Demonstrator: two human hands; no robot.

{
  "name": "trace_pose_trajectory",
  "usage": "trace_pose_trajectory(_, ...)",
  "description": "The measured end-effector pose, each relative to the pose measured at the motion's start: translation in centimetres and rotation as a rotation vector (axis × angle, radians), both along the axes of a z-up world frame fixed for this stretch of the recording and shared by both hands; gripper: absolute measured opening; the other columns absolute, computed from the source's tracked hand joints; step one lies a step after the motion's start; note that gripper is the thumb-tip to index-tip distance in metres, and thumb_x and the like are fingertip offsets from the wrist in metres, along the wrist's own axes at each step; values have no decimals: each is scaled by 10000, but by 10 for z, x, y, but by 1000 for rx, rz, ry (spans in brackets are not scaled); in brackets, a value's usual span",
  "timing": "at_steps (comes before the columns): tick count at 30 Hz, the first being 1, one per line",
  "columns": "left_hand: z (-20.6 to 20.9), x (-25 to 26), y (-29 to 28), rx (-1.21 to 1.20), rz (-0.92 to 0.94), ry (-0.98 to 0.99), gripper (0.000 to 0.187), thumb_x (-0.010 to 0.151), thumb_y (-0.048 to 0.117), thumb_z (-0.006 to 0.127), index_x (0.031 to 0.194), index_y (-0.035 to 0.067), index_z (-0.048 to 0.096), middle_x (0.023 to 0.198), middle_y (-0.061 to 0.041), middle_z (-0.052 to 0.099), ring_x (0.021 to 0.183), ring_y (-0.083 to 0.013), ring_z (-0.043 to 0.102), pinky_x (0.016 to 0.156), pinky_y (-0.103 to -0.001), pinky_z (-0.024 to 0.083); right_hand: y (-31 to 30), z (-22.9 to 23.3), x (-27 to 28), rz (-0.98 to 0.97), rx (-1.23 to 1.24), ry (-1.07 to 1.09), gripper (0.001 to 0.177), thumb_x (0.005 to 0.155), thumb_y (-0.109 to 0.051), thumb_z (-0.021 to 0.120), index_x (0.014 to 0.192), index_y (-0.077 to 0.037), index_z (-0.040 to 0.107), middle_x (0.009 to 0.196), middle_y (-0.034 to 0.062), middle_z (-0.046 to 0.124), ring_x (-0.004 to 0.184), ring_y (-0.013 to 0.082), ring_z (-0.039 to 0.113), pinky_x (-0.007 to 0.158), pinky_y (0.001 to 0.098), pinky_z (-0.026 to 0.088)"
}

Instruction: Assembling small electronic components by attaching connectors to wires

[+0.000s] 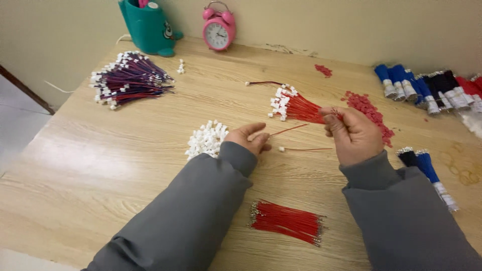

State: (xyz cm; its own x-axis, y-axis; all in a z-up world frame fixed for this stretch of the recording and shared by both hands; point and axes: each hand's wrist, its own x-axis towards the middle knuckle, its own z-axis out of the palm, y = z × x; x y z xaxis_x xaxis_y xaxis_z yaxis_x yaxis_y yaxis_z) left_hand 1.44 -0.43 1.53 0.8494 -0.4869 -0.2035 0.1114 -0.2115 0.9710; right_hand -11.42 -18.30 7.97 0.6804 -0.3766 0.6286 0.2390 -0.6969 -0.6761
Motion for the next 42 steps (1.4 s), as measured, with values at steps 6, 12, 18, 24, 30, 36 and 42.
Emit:
trace_pose_trajectory(6,59,27,92,-98,8,-481,323,856,72,677,1179,82,661,1070,-206,699,974,-356,696,809,-447,586,5,-16,3,-119,-56,222,286,1048,-344,612,870,-138,699,641,48,601,673,216,622,687,343,514)
trace_pose_trajectory(12,4,37,186,605,-108,-579,362,709,270,780,1068,250,739,811,-5,728,835,-208,706,794,-365,550,6,-14,8,-129,-235,845,331,846,-286,706,1113,-99,651,872,189,718,925,396,679,856,481,509)
trace_pose_trajectory(18,9,6,184,937,-271,-526,370,706,429,768,1058,349,686,941,52,693,961,-162,693,862,-316,563,9,-33,17,-170,-347,996,363,899,-418,628,1129,-138,650,1031,152,720,1055,334,666,924,436,503)
trace_pose_trajectory(24,21,-2,167,936,-334,-566,160,850,378,672,978,300,728,991,54,682,983,-153,692,838,-288,561,-11,-73,27,-12,-279,571,222,936,-290,617,1105,-150,656,1000,125,669,1057,326,628,913,413,492)
trace_pose_trajectory(30,-5,9,153,956,-377,-686,159,832,371,633,938,266,688,918,18,652,912,-185,700,785,-315,577,3,-42,17,170,116,373,245,994,-336,566,1065,-104,598,755,84,615,769,172,605,774,338,544)
trace_pose_trajectory(36,60,-18,96,276,-325,-824,190,816,279,717,959,155,737,839,-88,722,894,-305,700,784,-417,569,9,-41,16,367,199,328,195,990,-243,567,900,-75,606,610,30,590,639,128,563,699,281,512)
trace_pose_trajectory(42,11,6,5,-393,-128,136,280,857,38,698,1132,-11,687,1034,-244,699,913,-270,704,798,-369,623,22,-15,10,310,195,394,185,954,-229,616,890,-65,672,568,35,580,595,120,532,625,261,486)
